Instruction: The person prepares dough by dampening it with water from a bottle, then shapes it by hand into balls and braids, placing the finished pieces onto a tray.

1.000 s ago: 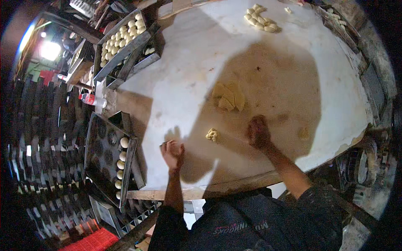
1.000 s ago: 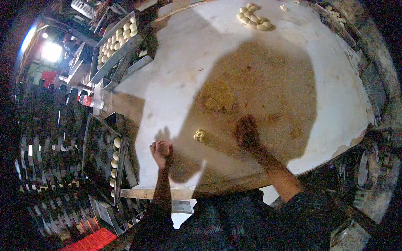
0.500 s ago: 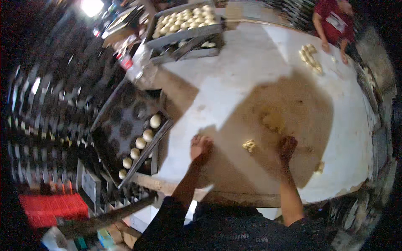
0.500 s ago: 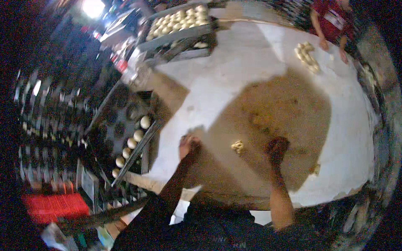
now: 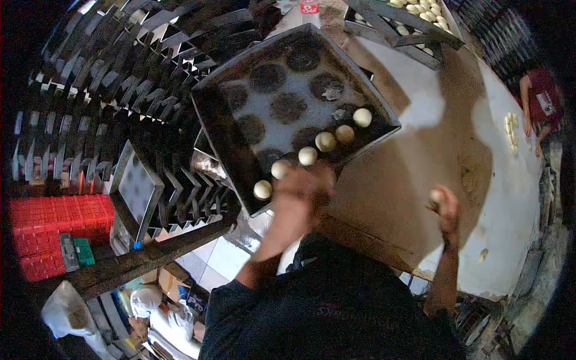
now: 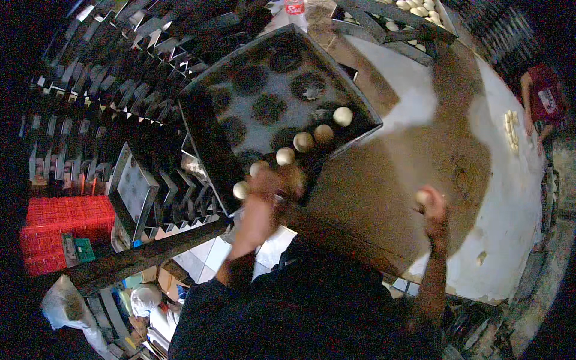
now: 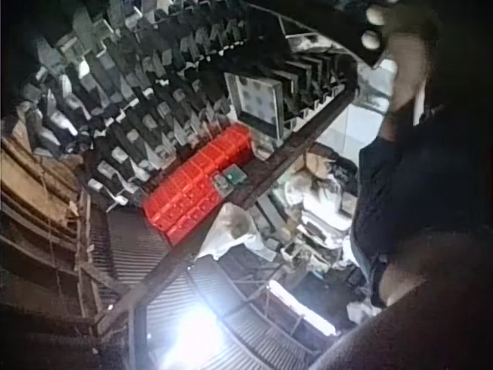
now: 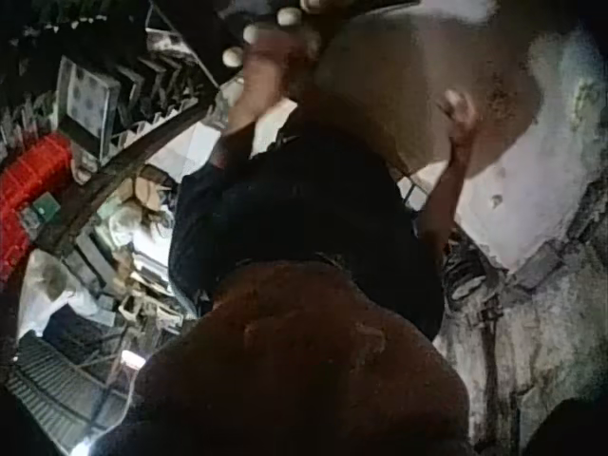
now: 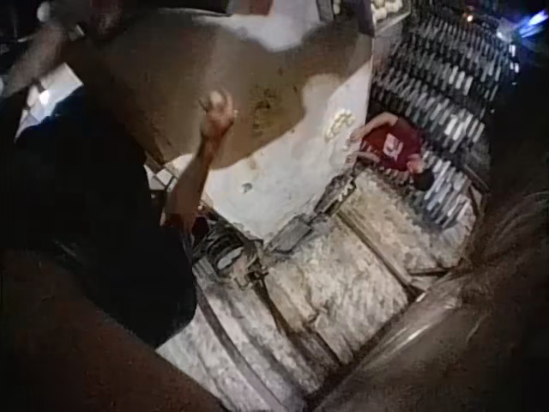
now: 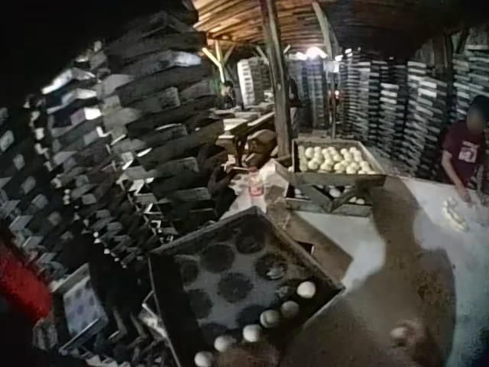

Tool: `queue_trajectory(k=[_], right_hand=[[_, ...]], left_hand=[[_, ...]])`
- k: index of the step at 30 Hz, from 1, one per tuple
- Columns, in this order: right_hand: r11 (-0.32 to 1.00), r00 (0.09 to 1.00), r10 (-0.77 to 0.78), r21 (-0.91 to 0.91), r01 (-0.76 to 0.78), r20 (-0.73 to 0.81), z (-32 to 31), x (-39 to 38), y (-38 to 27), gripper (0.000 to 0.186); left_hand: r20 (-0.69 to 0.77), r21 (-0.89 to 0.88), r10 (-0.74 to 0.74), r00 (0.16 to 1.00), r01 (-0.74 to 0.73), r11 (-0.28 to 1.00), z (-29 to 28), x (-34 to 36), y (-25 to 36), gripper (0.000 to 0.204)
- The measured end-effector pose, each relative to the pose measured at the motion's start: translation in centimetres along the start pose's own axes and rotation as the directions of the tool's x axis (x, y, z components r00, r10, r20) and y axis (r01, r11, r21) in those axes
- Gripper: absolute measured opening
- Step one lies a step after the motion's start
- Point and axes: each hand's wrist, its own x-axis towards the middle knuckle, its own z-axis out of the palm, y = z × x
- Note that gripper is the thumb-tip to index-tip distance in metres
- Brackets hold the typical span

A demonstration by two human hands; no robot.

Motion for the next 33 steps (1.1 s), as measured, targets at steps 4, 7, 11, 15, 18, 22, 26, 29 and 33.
queue_trajectory(k=[4, 7, 11, 15, 18, 22, 26, 29, 33], right_hand=[[0.751, 0.677, -0.574, -0.034, 0.659, 0.460, 18.7, -0.3, -14.3, 0.044], [0.578, 0.441, -0.754, 0.173, 0.797, 0.486, 28.8, 1.5, -16.1, 0.033], [0.157, 0.239, -0.657, -0.181, 0.971, 0.715, 32.3, 3.8, -11.8, 0.035], [0.544, 0.541, -0.777, -0.089, 0.834, 0.321, 21.3, 2.3, -11.6, 0.017], [0.521, 0.597, -0.790, -0.361, 0.773, 0.139, 11.4, 4.2, -3.1, 0.014], [0.791, 0.785, -0.592, -0.319, 0.522, -0.182, -6.4, 6.2, 1.3, 0.014], [0.817, 0.810, -0.400, -0.567, 0.104, -0.429, -23.4, 10.9, 10.4, 0.016], [0.831, 0.930, -0.326, -0.520, 0.197, -0.169, -26.1, 16.0, 14.0, 0.028], [0.684, 0.802, -0.591, -0.478, 0.552, 0.080, -30.5, 20.8, 20.2, 0.031]], left_hand=[[-0.075, 0.522, -0.097, 0.992, 0.122, 0.844, -7.2, -1.1, -9.1, 0.037], [0.175, 0.555, -0.509, 0.843, 0.342, 0.758, -7.7, -0.1, -9.4, 0.039], [-0.019, 0.305, -0.409, 0.912, 0.394, 0.867, -5.7, -0.5, -9.7, 0.062], [-0.252, 0.476, -0.050, 0.966, 0.169, 0.863, -5.7, 0.0, -4.2, 0.063], [-0.414, 0.140, 0.055, 0.909, 0.004, 0.990, -0.7, 0.6, 0.6, 0.049], [-0.198, -0.372, 0.049, 0.979, -0.121, 0.920, 12.2, 2.2, 9.0, 0.030], [0.317, -0.524, 0.437, 0.842, -0.228, 0.820, 24.4, 7.2, 23.0, 0.037], [0.321, -0.320, 0.271, 0.907, -0.165, 0.933, 38.4, 7.0, 25.2, 0.046], [0.199, -0.058, 0.050, 0.979, -0.039, 0.998, 50.8, 8.5, 32.5, 0.061]])
